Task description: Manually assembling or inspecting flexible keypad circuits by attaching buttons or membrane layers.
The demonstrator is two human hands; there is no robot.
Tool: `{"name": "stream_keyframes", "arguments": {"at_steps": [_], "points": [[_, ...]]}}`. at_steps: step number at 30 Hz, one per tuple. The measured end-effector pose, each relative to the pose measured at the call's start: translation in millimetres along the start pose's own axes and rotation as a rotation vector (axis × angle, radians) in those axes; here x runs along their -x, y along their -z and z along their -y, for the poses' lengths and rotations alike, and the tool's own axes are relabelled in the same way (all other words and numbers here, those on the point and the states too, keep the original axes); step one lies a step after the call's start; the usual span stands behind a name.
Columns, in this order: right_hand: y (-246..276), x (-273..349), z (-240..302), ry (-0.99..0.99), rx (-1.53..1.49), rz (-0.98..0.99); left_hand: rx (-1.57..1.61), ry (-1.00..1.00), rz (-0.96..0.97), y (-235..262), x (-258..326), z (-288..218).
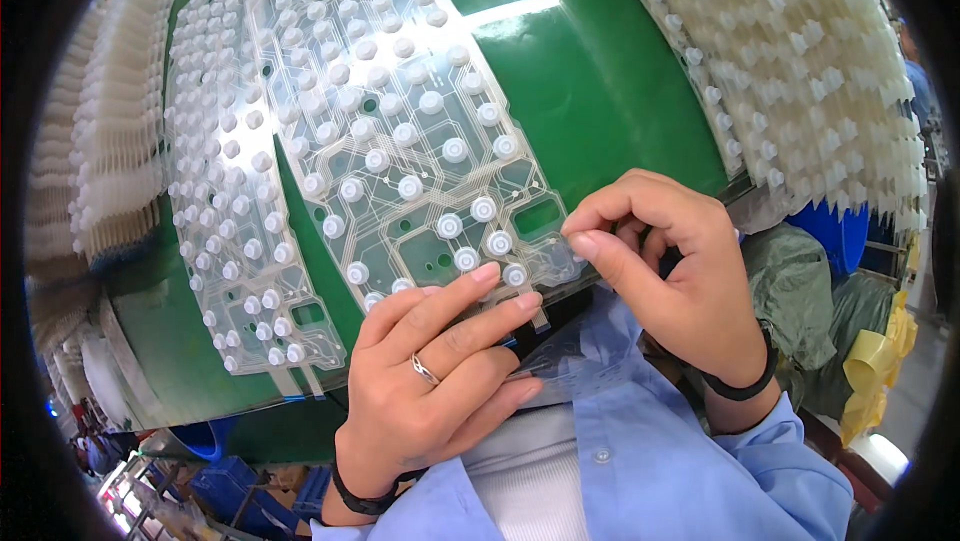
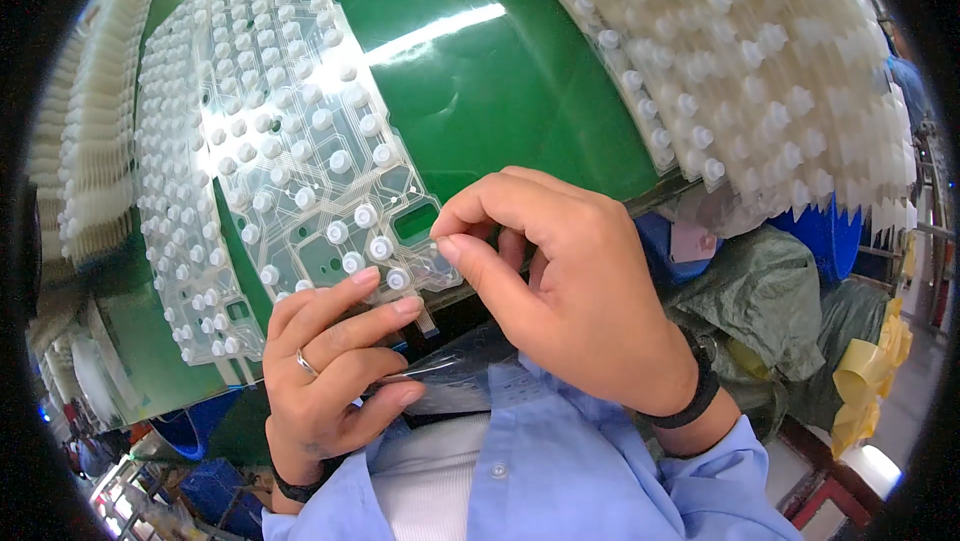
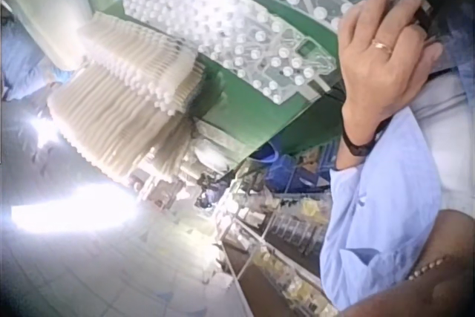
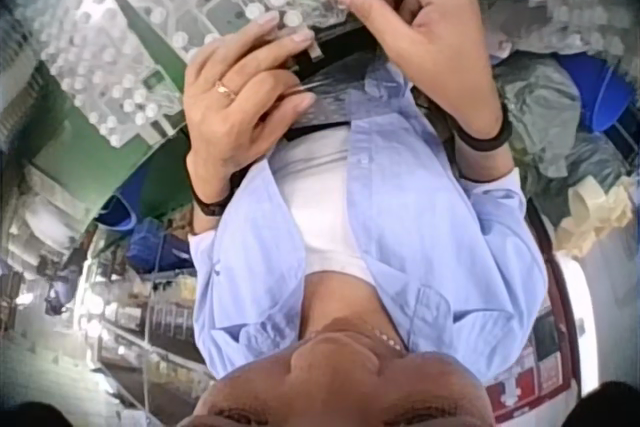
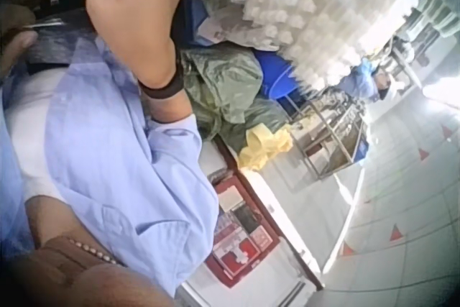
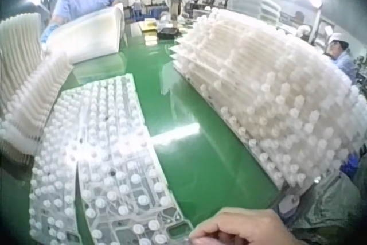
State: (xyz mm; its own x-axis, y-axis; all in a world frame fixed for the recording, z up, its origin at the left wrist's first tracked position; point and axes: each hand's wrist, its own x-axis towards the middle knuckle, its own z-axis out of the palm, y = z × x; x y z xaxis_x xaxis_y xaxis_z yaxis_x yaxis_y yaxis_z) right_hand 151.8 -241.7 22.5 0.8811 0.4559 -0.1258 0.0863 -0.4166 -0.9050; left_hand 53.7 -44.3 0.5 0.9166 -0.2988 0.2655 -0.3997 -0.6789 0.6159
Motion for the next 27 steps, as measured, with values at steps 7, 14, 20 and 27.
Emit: {"name": "stream_keyframes", "arguments": {"at_steps": [7,14,20,27], "points": [[0.3,-0.7,-3.9,0.018,-0.008,0.007,0.006,0.004,0.007,-0.1,0.8,0.0],[0.2,-0.2,-5.6,0.023,0.012,-0.001,0.003,0.002,0.013,-0.4,-0.4,0.0],[-2.5,0.7,-3.9,0.031,0.031,-0.019,-0.119,0.018,0.074,-1.5,0.1,-5.8],[-1.0,5.8,-5.7,0.124,0.191,0.027,-0.109,0.029,0.078,-2.0,0.8,-6.6]]}}
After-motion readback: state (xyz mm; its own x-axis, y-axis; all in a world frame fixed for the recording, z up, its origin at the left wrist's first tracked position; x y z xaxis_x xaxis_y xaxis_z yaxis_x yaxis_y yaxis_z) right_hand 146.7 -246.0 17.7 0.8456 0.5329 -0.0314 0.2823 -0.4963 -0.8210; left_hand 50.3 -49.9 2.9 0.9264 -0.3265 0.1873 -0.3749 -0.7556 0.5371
